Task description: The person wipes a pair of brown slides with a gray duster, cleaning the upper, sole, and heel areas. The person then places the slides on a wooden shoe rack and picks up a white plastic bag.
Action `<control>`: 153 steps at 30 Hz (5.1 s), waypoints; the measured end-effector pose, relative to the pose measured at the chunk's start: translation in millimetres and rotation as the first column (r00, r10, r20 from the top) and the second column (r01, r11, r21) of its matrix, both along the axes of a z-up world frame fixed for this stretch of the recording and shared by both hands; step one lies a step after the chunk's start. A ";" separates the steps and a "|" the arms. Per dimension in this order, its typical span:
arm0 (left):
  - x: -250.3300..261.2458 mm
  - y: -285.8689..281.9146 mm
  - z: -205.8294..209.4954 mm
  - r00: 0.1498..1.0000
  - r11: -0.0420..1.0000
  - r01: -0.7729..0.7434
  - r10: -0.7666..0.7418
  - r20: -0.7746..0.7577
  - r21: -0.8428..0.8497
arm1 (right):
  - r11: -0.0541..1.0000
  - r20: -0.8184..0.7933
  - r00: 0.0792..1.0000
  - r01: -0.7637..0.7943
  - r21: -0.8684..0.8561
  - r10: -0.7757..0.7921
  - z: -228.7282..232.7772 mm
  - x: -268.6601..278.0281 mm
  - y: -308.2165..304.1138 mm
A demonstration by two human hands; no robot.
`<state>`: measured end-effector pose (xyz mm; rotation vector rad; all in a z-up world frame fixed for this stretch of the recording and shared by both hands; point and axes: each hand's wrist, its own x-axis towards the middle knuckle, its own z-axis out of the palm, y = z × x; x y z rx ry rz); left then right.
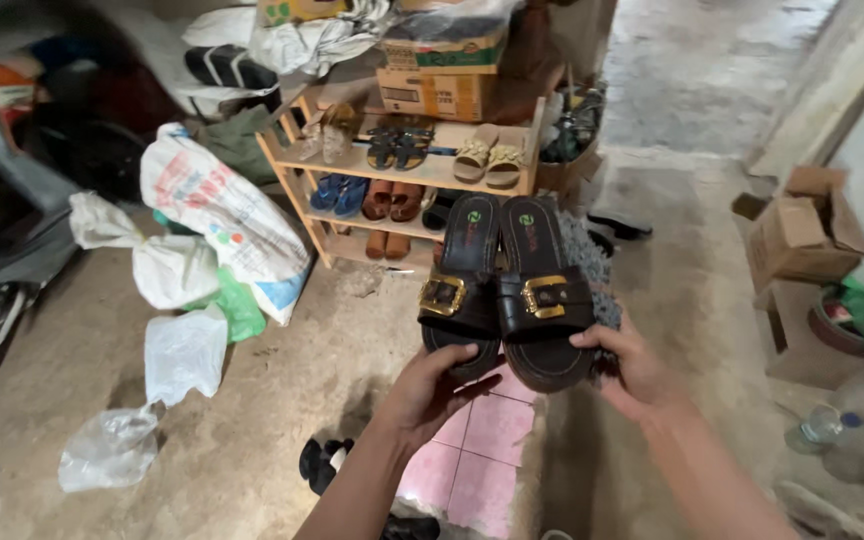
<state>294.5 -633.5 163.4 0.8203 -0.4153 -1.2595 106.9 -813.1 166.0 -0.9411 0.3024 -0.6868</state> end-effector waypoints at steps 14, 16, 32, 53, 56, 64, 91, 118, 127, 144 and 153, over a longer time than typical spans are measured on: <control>-40.1 -64.5 -2.1 0.991 0.991 -0.123 0.126 0.045 -0.060 | 0.993 0.000 0.994 -0.112 -0.046 0.112 18.6 -21.3 -79.6; -39.8 -76.0 0.6 0.986 0.989 -0.137 0.141 0.085 -0.047 | 0.993 0.020 0.993 -0.111 -0.041 0.112 22.2 -17.2 -92.7; -21.9 -104.9 2.0 0.950 0.951 -0.310 0.309 -0.048 -0.001 | 0.991 0.025 0.991 -0.130 0.029 0.129 14.9 14.0 -116.5; 216.5 -224.0 -12.0 0.792 0.940 -0.320 0.335 -0.510 0.121 | 0.990 -0.020 0.992 0.125 0.066 -0.124 8.5 251.9 -180.1; 241.8 -233.8 -7.3 0.786 0.963 -0.266 0.244 -0.567 0.046 | 0.988 -0.022 0.991 0.136 0.076 -0.134 8.9 275.0 -189.4; 273.2 -266.1 -4.2 0.892 0.943 -0.331 0.326 -0.314 0.039 | 0.983 -0.081 0.984 0.167 0.080 -0.161 15.5 307.8 -210.3; 322.0 -417.3 14.6 0.817 0.822 -0.554 0.567 -0.103 0.131 | 0.976 -0.306 0.937 -0.202 -0.083 0.168 26.5 406.3 -424.7; 397.9 -520.4 -41.7 0.907 0.903 -0.388 0.410 -0.098 0.184 | 0.990 -0.479 0.872 0.044 -0.135 -0.104 -70.5 422.2 -515.1; 401.7 -507.9 -56.0 0.908 0.909 -0.381 0.403 -0.118 0.170 | 0.724 -0.423 0.779 0.057 -0.687 -0.463 -114.8 436.1 -563.7; 440.0 -450.1 -26.1 0.868 0.873 -0.478 0.487 -0.097 0.098 | 0.655 -0.786 -0.027 -0.570 -0.495 -0.617 -95.3 504.7 -586.5; 464.5 -440.8 -14.8 0.903 0.905 -0.419 0.424 -0.071 0.078 | 0.125 -0.408 0.386 -0.583 -0.803 -0.827 -5.2 528.2 -550.3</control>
